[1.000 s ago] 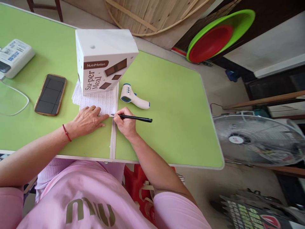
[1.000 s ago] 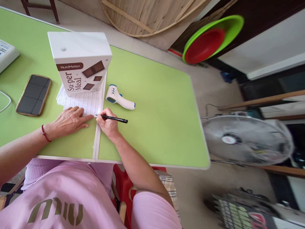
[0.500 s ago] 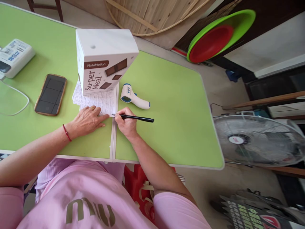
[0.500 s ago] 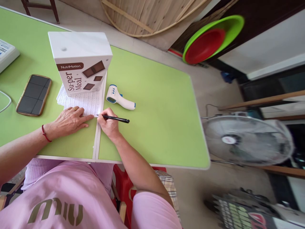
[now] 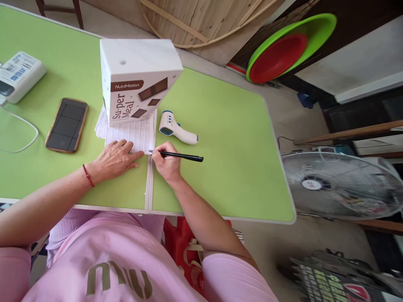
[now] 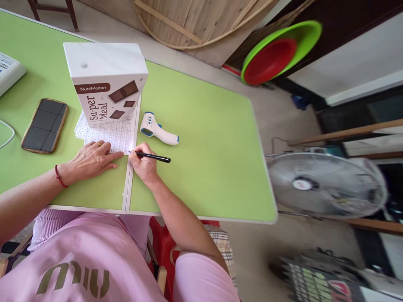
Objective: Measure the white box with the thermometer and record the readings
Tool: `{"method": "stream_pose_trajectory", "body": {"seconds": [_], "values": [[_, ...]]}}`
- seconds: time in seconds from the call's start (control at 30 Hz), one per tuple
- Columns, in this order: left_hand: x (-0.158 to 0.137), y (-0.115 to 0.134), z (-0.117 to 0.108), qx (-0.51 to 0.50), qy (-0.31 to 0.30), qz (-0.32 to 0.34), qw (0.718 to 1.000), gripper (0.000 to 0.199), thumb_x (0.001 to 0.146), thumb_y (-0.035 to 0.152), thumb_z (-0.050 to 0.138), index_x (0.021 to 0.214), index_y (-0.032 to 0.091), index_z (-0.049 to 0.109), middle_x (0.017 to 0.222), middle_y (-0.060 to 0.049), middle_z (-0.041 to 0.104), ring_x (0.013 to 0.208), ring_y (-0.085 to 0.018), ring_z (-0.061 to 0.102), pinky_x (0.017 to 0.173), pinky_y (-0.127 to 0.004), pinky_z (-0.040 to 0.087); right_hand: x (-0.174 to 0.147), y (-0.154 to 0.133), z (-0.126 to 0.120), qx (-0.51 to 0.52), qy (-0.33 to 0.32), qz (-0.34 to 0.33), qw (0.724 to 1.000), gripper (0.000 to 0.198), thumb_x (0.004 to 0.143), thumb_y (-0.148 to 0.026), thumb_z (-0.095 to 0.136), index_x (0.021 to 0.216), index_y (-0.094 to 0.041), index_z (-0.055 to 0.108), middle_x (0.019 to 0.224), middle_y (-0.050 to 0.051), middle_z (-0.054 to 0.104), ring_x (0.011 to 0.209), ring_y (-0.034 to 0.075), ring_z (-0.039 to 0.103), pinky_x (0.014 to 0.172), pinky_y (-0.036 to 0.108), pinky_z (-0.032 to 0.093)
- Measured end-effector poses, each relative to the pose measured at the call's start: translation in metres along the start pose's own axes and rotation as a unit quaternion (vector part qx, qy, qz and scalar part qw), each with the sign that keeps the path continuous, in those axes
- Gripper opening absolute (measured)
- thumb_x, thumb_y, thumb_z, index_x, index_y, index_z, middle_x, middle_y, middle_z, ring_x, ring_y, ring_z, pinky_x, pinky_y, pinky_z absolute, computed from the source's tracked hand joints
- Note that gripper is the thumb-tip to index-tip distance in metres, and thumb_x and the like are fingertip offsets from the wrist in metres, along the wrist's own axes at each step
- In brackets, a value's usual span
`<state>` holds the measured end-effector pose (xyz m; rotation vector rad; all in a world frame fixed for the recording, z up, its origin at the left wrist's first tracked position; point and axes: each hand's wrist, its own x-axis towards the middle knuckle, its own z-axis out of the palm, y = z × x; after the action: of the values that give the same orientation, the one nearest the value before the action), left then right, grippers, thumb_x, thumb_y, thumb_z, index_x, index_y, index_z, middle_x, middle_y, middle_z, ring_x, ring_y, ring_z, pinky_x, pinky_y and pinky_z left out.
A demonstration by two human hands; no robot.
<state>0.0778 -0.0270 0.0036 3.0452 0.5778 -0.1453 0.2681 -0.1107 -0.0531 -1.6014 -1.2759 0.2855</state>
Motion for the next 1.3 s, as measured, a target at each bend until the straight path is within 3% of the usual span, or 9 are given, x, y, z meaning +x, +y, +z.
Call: {"method": "stream_pose_trajectory", "body": {"seconds": [0.27, 0.5, 0.67, 0.93, 1.07, 1.3], "values": [[-0.001, -0.001, 0.0, -0.019, 0.009, -0.002, 1.0, 0.04, 0.105, 0.043, 0.054, 0.141, 0.027, 0.062, 0.102, -0.013, 0.062, 0.093, -0.028, 0.058, 0.073, -0.035, 0.044, 0.001, -0.002, -0.001, 0.011, -0.005, 0.0, 1.0, 0.016, 0.08, -0.028, 0.058, 0.069, -0.026, 0.047, 0.056, -0.007, 0.05, 0.051, 0.012, 0.045, 0.05, 0.026, 0.039], [-0.001, -0.002, -0.001, -0.029, 0.01, -0.005, 1.0, 0.04, 0.104, 0.042, 0.055, 0.141, 0.028, 0.062, 0.103, -0.012, 0.063, 0.092, -0.027, 0.058, 0.074, -0.035, 0.044, 0.005, 0.003, -0.009, -0.004, 0.073, -0.025, 0.997, 0.005, 0.082, -0.025, 0.062, 0.087, -0.025, 0.059, 0.071, -0.004, 0.06, 0.057, 0.013, 0.052, 0.057, 0.029, 0.049], [-0.002, -0.004, 0.0, -0.014, 0.02, 0.002, 1.0, 0.04, 0.105, 0.043, 0.053, 0.141, 0.028, 0.062, 0.099, -0.011, 0.062, 0.09, -0.026, 0.058, 0.071, -0.034, 0.042, 0.01, 0.001, -0.017, -0.033, 0.101, -0.084, 0.991, 0.012, 0.093, -0.037, 0.061, 0.094, -0.025, 0.064, 0.085, 0.002, 0.065, 0.068, 0.016, 0.06, 0.065, 0.034, 0.055], [-0.001, -0.005, 0.001, -0.038, 0.026, -0.001, 0.999, 0.04, 0.105, 0.042, 0.053, 0.139, 0.026, 0.064, 0.101, -0.012, 0.063, 0.09, -0.026, 0.058, 0.073, -0.034, 0.043, 0.008, 0.005, -0.016, 0.006, 0.048, -0.064, 0.997, 0.025, 0.098, -0.047, 0.053, 0.097, -0.025, 0.063, 0.076, 0.0, 0.063, 0.063, 0.016, 0.059, 0.06, 0.032, 0.054], [-0.002, -0.008, 0.004, -0.032, 0.038, 0.008, 0.999, 0.039, 0.106, 0.043, 0.051, 0.135, 0.023, 0.066, 0.097, -0.011, 0.063, 0.086, -0.025, 0.058, 0.07, -0.034, 0.043, 0.008, 0.006, -0.016, 0.003, 0.068, -0.035, 0.997, 0.029, 0.099, -0.052, 0.052, 0.092, -0.025, 0.059, 0.07, -0.002, 0.059, 0.062, 0.015, 0.058, 0.062, 0.031, 0.054], [-0.001, -0.012, 0.009, -0.046, 0.058, 0.007, 0.997, 0.042, 0.106, 0.045, 0.048, 0.133, 0.019, 0.068, 0.096, -0.011, 0.064, 0.084, -0.024, 0.06, 0.069, -0.034, 0.044, 0.008, 0.004, -0.016, -0.004, 0.061, -0.052, 0.997, 0.033, 0.1, -0.055, 0.049, 0.089, -0.025, 0.059, 0.065, -0.003, 0.057, 0.055, 0.013, 0.055, 0.054, 0.028, 0.049]]}}
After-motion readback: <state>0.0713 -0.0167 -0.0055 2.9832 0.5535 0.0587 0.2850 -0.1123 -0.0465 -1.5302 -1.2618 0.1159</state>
